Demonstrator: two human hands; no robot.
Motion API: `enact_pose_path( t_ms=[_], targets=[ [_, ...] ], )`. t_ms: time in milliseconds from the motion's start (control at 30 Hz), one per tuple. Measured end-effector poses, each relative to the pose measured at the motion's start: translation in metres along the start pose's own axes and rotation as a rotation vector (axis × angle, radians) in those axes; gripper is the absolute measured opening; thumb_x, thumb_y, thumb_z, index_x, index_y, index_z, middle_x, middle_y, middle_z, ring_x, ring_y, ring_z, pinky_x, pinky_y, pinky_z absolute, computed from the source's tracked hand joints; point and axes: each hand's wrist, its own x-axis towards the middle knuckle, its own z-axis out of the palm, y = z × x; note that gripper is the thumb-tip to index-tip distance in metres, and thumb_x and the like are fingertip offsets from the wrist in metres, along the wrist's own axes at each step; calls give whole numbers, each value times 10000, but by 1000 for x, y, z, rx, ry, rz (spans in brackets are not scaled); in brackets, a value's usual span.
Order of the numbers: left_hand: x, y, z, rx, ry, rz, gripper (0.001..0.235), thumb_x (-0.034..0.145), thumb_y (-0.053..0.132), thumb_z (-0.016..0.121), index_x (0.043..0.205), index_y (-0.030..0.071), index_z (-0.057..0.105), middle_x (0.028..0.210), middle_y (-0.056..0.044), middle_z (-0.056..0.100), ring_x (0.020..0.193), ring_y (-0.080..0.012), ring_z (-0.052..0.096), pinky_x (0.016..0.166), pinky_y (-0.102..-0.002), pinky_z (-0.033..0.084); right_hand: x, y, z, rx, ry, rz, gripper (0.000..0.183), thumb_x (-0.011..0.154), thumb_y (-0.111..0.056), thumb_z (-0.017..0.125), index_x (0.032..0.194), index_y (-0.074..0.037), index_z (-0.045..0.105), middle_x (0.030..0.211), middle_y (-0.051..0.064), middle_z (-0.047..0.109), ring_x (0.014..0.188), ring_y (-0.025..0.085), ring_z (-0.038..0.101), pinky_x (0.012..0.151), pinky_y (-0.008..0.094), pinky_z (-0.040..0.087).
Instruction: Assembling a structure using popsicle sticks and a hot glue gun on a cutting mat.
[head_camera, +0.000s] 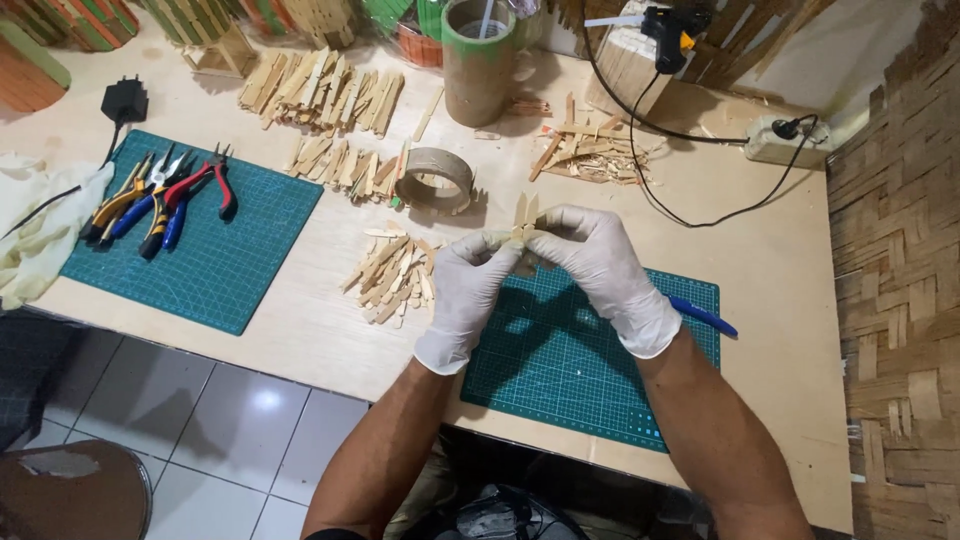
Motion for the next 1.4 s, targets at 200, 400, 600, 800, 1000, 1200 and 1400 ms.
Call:
enact_pose_path(
  t_ms=[200, 400, 600, 800, 1000, 1200, 1400],
  targets=[
    [3, -11, -8, 27, -27, -9, 169, 780, 192, 890, 906, 103, 820, 737, -58, 763, 699, -61, 617, 699, -208, 525, 6, 24, -1, 74, 45, 44, 108, 811, -64, 866, 843, -65, 762, 685, 47, 717, 624, 102, 698, 567, 195, 551],
    [0, -11, -10, 4, -45, -42, 132, 800, 143, 862, 905, 78, 813, 703, -35, 746, 691, -51, 622, 672, -181, 504, 0, 7, 7, 43, 62, 57, 114, 816, -42, 865, 789, -58, 756, 674, 95, 719, 598, 122, 674, 551, 221, 533],
    [0, -9, -5, 43, -61, -65, 185, 808, 175, 870, 960, 80, 823, 762, -47, 767, 728, -49, 599, 685, -182, 501, -2, -2, 13, 62, 93, 41, 128, 824, -25, 843, 760, -52, 736, 632, 72, 669, 560, 98, 595, 513, 229, 502],
    [7, -26, -8, 83, -46, -83, 203, 762, 197, 902, 927, 104, 827, 709, -41, 757, 675, -35, 620, 644, -158, 494, 1, 18, 15, 119, 147, 74, 127, 821, 1, 755, 733, -83, 716, 617, 39, 636, 553, 66, 535, 492, 211, 442],
    [10, -25, -10, 34, -33, -101, 175, 756, 172, 904, 883, 87, 820, 675, -70, 745, 633, -66, 655, 620, -155, 501, 5, 29, 14, 147, 130, 111, 87, 798, -13, 768, 761, -86, 736, 628, 63, 674, 538, 74, 583, 495, 211, 473],
    [12, -27, -14, -65, -57, -114, 142, 789, 140, 854, 869, 41, 791, 681, -131, 750, 613, -134, 715, 620, -208, 565, 9, 33, -1, 89, 69, 81, 72, 832, -114, 856, 850, -99, 788, 735, 31, 742, 612, 77, 621, 560, 189, 489],
    [10, -33, -18, -159, -164, -132, 184, 793, 101, 838, 882, -25, 739, 737, -191, 757, 676, -224, 765, 703, -304, 616, 12, 10, -16, 109, 118, 33, 39, 887, -104, 801, 903, -70, 788, 719, 44, 701, 578, 82, 591, 527, 212, 522]
  ],
)
